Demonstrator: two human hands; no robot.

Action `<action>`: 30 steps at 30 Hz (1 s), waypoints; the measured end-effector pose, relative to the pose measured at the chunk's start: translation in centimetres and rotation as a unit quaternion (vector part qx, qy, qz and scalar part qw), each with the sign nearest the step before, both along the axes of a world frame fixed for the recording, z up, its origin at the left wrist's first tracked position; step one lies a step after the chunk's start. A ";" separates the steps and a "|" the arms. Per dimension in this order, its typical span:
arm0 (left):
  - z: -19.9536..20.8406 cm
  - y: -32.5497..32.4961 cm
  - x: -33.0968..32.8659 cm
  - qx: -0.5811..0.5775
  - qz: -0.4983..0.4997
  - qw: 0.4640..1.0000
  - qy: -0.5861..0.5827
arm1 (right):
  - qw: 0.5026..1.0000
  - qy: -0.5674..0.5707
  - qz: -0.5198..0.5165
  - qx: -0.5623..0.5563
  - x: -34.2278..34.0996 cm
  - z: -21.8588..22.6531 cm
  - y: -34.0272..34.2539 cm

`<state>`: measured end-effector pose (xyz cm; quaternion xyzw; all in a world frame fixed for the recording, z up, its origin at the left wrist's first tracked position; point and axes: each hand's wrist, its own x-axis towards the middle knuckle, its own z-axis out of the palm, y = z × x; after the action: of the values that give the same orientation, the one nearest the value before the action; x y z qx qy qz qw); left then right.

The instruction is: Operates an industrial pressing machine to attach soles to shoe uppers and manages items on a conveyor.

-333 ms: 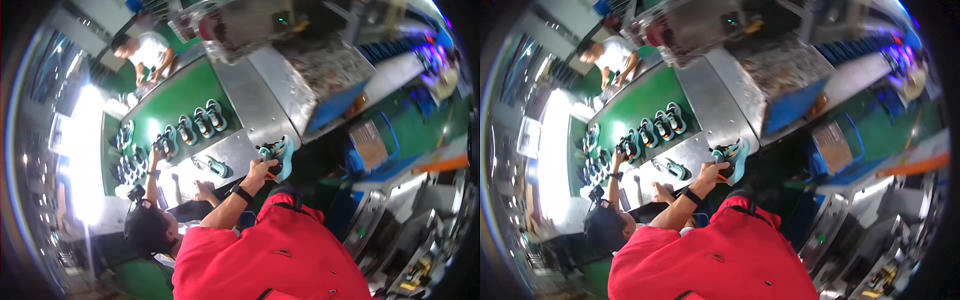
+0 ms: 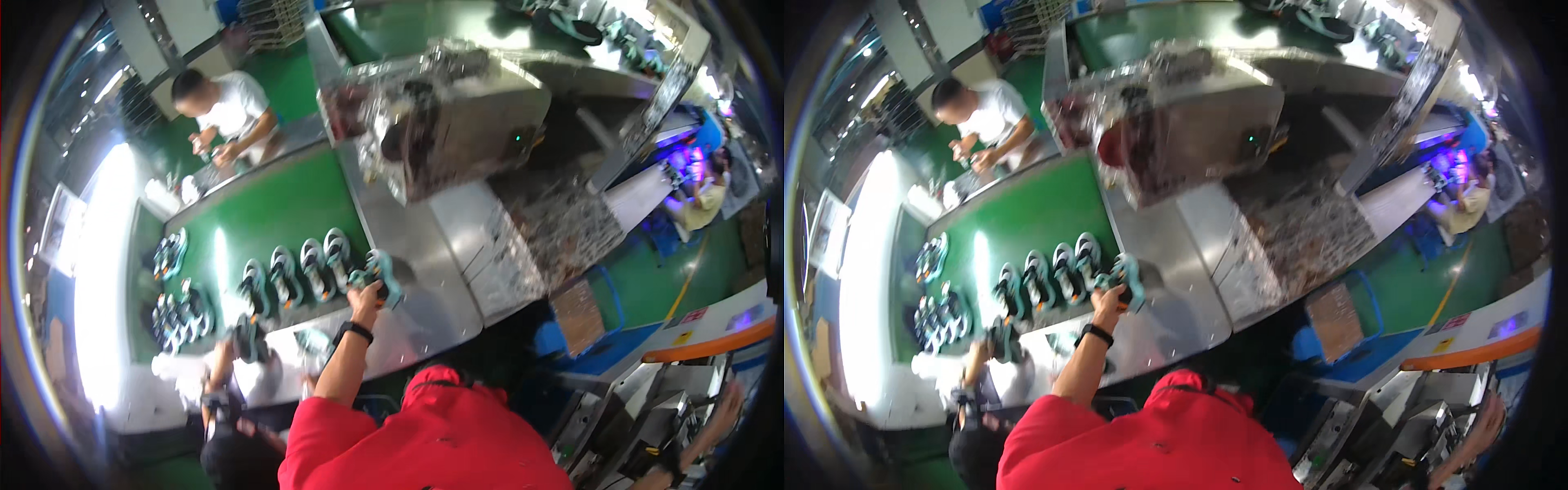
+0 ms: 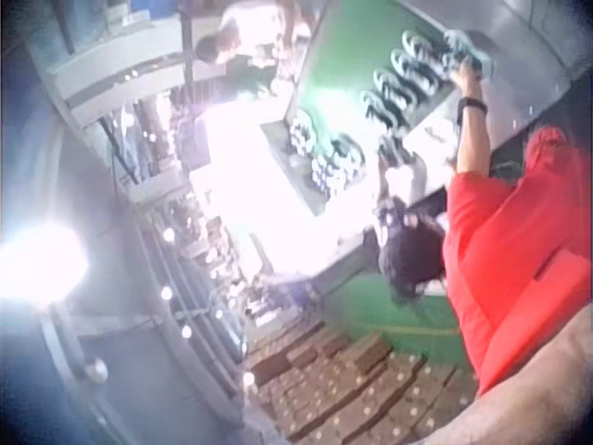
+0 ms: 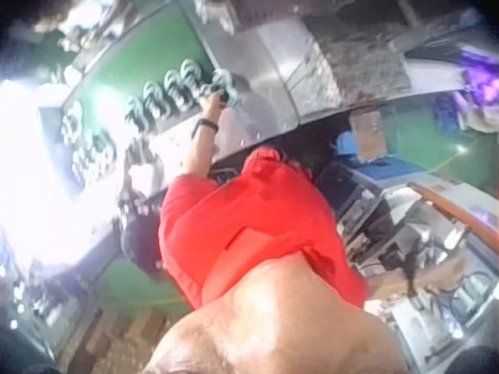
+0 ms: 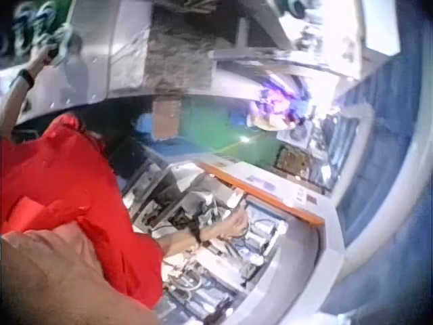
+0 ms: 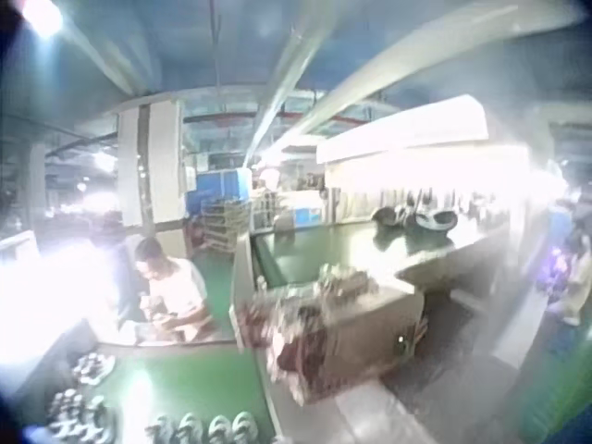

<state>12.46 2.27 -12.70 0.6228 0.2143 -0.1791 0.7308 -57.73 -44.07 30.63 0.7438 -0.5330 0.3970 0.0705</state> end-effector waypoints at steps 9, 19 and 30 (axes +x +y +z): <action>-10.7 0.8 8.2 0.474 -0.072 0.860 -0.175 | 0.894 0.172 0.409 -0.057 62.4 13.0 3.7; -11.1 -1.7 9.3 0.362 -0.054 0.910 -0.195 | 0.826 0.391 0.376 -0.155 90.7 10.3 -7.1; -6.2 -5.3 10.9 0.430 -0.044 0.886 -0.169 | 0.896 0.342 0.263 -0.108 95.2 7.4 -5.4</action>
<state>23.41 -3.06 -18.93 0.9056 0.1155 0.0065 0.4081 37.45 -49.42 38.01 0.9345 -0.2154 0.1772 0.2213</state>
